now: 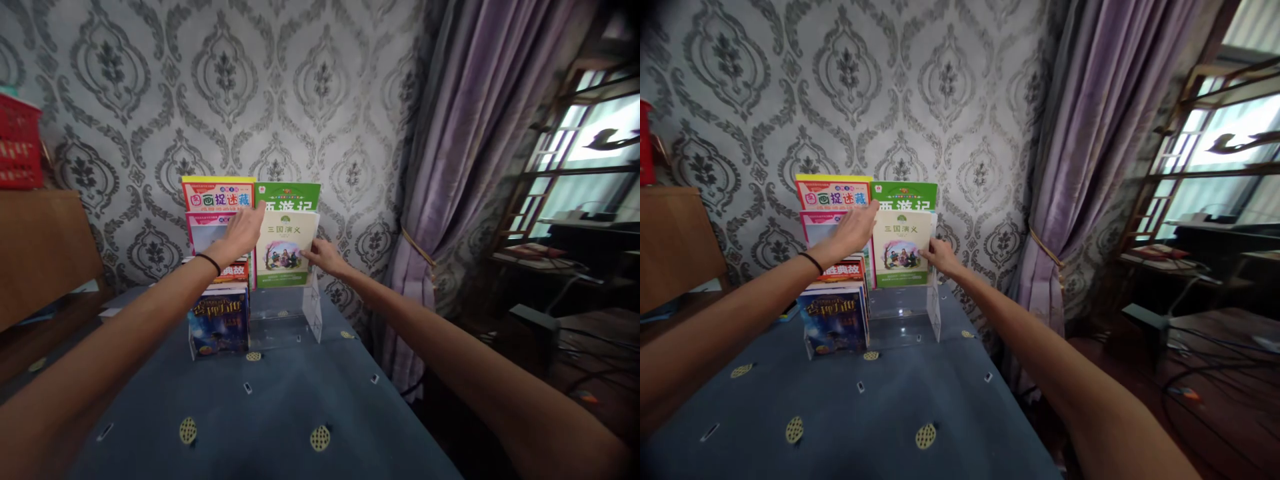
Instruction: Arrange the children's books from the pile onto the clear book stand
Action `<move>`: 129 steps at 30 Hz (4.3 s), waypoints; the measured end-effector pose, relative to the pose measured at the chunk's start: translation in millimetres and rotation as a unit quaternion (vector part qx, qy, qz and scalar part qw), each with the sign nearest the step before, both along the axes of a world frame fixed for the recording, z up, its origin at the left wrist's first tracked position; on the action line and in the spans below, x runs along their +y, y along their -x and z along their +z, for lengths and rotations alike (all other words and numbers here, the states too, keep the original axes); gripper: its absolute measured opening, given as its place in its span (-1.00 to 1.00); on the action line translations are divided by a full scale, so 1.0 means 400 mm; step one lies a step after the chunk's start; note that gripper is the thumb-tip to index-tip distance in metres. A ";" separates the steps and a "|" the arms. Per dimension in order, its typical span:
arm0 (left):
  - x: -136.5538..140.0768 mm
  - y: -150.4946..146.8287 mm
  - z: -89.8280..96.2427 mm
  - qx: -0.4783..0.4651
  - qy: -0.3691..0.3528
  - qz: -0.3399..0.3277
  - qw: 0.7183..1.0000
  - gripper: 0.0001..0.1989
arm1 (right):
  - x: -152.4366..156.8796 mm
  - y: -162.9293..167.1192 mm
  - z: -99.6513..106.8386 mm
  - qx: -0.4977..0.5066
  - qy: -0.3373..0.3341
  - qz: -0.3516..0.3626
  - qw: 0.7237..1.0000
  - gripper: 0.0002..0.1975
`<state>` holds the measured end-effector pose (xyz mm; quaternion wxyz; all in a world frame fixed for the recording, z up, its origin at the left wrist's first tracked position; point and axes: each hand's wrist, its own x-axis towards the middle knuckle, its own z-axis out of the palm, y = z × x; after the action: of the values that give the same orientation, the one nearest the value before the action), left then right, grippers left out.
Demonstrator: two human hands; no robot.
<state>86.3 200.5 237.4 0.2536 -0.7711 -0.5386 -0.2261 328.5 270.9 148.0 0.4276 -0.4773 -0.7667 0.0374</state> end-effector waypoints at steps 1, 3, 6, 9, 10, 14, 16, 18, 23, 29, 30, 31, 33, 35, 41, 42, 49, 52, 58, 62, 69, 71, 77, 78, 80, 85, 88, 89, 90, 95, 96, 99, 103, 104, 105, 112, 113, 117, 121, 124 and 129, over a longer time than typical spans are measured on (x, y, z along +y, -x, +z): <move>-0.002 0.001 0.004 0.004 -0.003 -0.001 1.000 -0.60 | -0.006 0.006 0.002 -0.014 -0.001 -0.024 1.000 -0.91; -0.005 0.002 0.013 0.006 -0.006 -0.001 1.000 -0.63 | -0.020 0.019 0.002 -0.031 0.000 -0.071 0.997 -0.86; -0.005 0.011 0.023 0.009 -0.014 -0.003 1.000 -0.68 | -0.044 0.040 0.003 -0.037 -0.004 -0.130 0.991 -0.78; 0.004 0.029 0.029 0.010 -0.033 -0.018 0.999 -0.73 | -0.066 0.053 0.020 -0.040 -0.030 -0.177 0.983 -0.75; 0.008 0.036 0.031 0.009 -0.039 -0.023 0.999 -0.73 | -0.071 0.055 0.032 -0.036 -0.041 -0.185 0.981 -0.75; 0.027 0.067 0.041 0.001 -0.069 -0.036 0.997 -0.73 | -0.077 0.055 0.088 0.006 -0.085 -0.170 0.982 -0.68; 0.035 0.080 0.046 0.000 -0.090 -0.044 0.995 -0.73 | -0.073 0.054 0.110 0.010 -0.114 -0.158 0.981 -0.64; 0.042 0.088 0.049 0.011 -0.111 -0.055 0.992 -0.74 | -0.067 0.053 0.122 -0.005 -0.144 -0.152 0.978 -0.65; 0.060 0.089 0.041 0.066 -0.137 -0.091 0.984 -0.77 | -0.055 0.052 0.127 -0.032 -0.164 -0.149 0.975 -0.63; 0.090 0.090 0.029 0.031 -0.113 -0.133 0.984 -0.76 | -0.054 0.055 0.130 -0.038 -0.151 -0.150 0.976 -0.63; 0.093 0.092 0.028 0.026 -0.106 -0.137 0.984 -0.75 | -0.055 0.056 0.129 -0.036 -0.152 -0.147 0.977 -0.64; 0.095 0.095 0.028 0.022 -0.100 -0.140 0.985 -0.75 | -0.056 0.057 0.128 -0.034 -0.153 -0.146 0.977 -0.65; 0.097 0.099 0.029 0.017 -0.090 -0.141 0.986 -0.73 | -0.057 0.058 0.126 -0.028 -0.156 -0.144 0.977 -0.66; 0.096 0.101 0.029 0.014 -0.083 -0.139 0.987 -0.72 | -0.059 0.058 0.125 -0.022 -0.160 -0.138 0.977 -0.67; 0.102 0.101 0.031 -0.008 -0.074 -0.149 0.986 -0.73 | -0.074 0.056 0.131 -0.017 -0.161 -0.126 0.979 -0.74; 0.104 0.102 0.032 -0.013 -0.074 -0.155 0.985 -0.73 | -0.076 0.055 0.133 -0.020 -0.161 -0.125 0.979 -0.74; 0.112 0.086 0.045 -0.017 -0.050 -0.156 0.986 -0.74 | -0.068 0.038 0.147 -0.021 -0.157 -0.113 0.981 -0.79; 0.116 0.076 0.049 -0.014 -0.051 -0.150 0.987 -0.71 | -0.058 0.028 0.147 -0.011 -0.160 -0.106 0.981 -0.79; 0.128 0.082 0.048 -0.016 -0.046 -0.154 0.987 -0.69 | -0.050 0.030 0.146 -0.016 -0.161 -0.096 0.982 -0.79; 0.132 0.088 0.042 -0.008 -0.045 -0.155 0.987 -0.71 | -0.046 0.033 0.143 -0.026 -0.157 -0.099 0.982 -0.79; 0.140 0.089 0.040 -0.016 -0.036 -0.171 0.985 -0.70 | -0.048 0.030 0.147 -0.038 -0.154 -0.104 0.982 -0.76; 0.140 0.098 0.043 -0.017 -0.028 -0.184 0.982 -0.69 | -0.051 0.028 0.152 -0.049 -0.150 -0.102 0.982 -0.77; 0.139 0.130 0.053 -0.008 -0.018 -0.178 0.984 -0.60 | -0.059 0.027 0.148 -0.079 -0.155 -0.129 0.976 -0.74; 0.139 0.133 0.053 -0.002 -0.016 -0.174 0.985 -0.60 | -0.061 0.028 0.145 -0.080 -0.156 -0.136 0.975 -0.74; 0.138 0.136 0.054 0.010 -0.011 -0.169 0.985 -0.60 | -0.067 0.030 0.142 -0.078 -0.156 -0.150 0.973 -0.72; 0.137 0.147 0.052 0.040 0.001 -0.171 0.985 -0.60 | -0.086 0.037 0.151 -0.089 -0.161 -0.173 0.967 -0.71; 0.137 0.166 0.051 0.060 0.003 -0.161 0.985 -0.56 | -0.090 0.043 0.160 -0.117 -0.191 -0.175 0.959 -0.71; 0.135 0.174 0.051 0.065 0.003 -0.152 0.986 -0.55 | -0.090 0.045 0.161 -0.129 -0.200 -0.174 0.956 -0.71; 0.133 0.182 0.052 0.069 0.004 -0.141 0.988 -0.54 | -0.090 0.048 0.161 -0.141 -0.206 -0.173 0.953 -0.71; 0.103 0.221 0.057 0.073 -0.001 -0.113 0.991 -0.52 | -0.089 0.065 0.147 -0.163 -0.214 -0.175 0.947 -0.68; 0.095 0.231 0.057 0.075 -0.008 -0.120 0.990 -0.54 | -0.089 0.069 0.144 -0.166 -0.216 -0.176 0.946 -0.67; 0.078 0.262 0.051 0.083 -0.034 -0.135 0.987 -0.61 | -0.087 0.083 0.144 -0.180 -0.226 -0.170 0.942 -0.67; 0.074 0.284 0.032 0.074 -0.072 -0.135 0.985 -0.68 | -0.082 0.108 0.156 -0.213 -0.244 -0.149 0.934 -0.70; 0.075 0.279 0.026 0.072 -0.085 -0.137 0.984 -0.69 | -0.081 0.114 0.160 -0.222 -0.242 -0.145 0.933 -0.71; 0.076 0.269 0.021 0.073 -0.097 -0.141 0.983 -0.70 | -0.081 0.119 0.163 -0.228 -0.237 -0.143 0.933 -0.72; 0.081 0.150 0.004 0.109 -0.136 -0.145 0.974 -0.76 | -0.084 0.119 0.176 -0.238 -0.221 -0.138 0.936 -0.79; 0.083 0.138 0.006 0.106 -0.136 -0.135 0.976 -0.77 | -0.082 0.118 0.177 -0.238 -0.223 -0.135 0.936 -0.80; 0.092 0.108 0.022 0.084 -0.122 -0.105 0.983 -0.79 | -0.077 0.114 0.176 -0.233 -0.232 -0.130 0.936 -0.81; 0.103 0.090 0.032 0.046 -0.100 -0.104 0.988 -0.83 | -0.072 0.109 0.172 -0.224 -0.243 -0.112 0.937 -0.82; 0.107 0.082 0.033 0.034 -0.089 -0.103 0.990 -0.85 | -0.068 0.105 0.169 -0.216 -0.250 -0.102 0.938 -0.83; 0.106 0.079 0.031 0.021 -0.085 -0.103 0.991 -0.81 | -0.064 0.103 0.169 -0.206 -0.253 -0.089 0.941 -0.80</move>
<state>54.7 243.0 249.8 0.3048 -0.8028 -0.4293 -0.2799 287.2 245.3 215.8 0.3685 -0.4170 -0.7766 -0.2952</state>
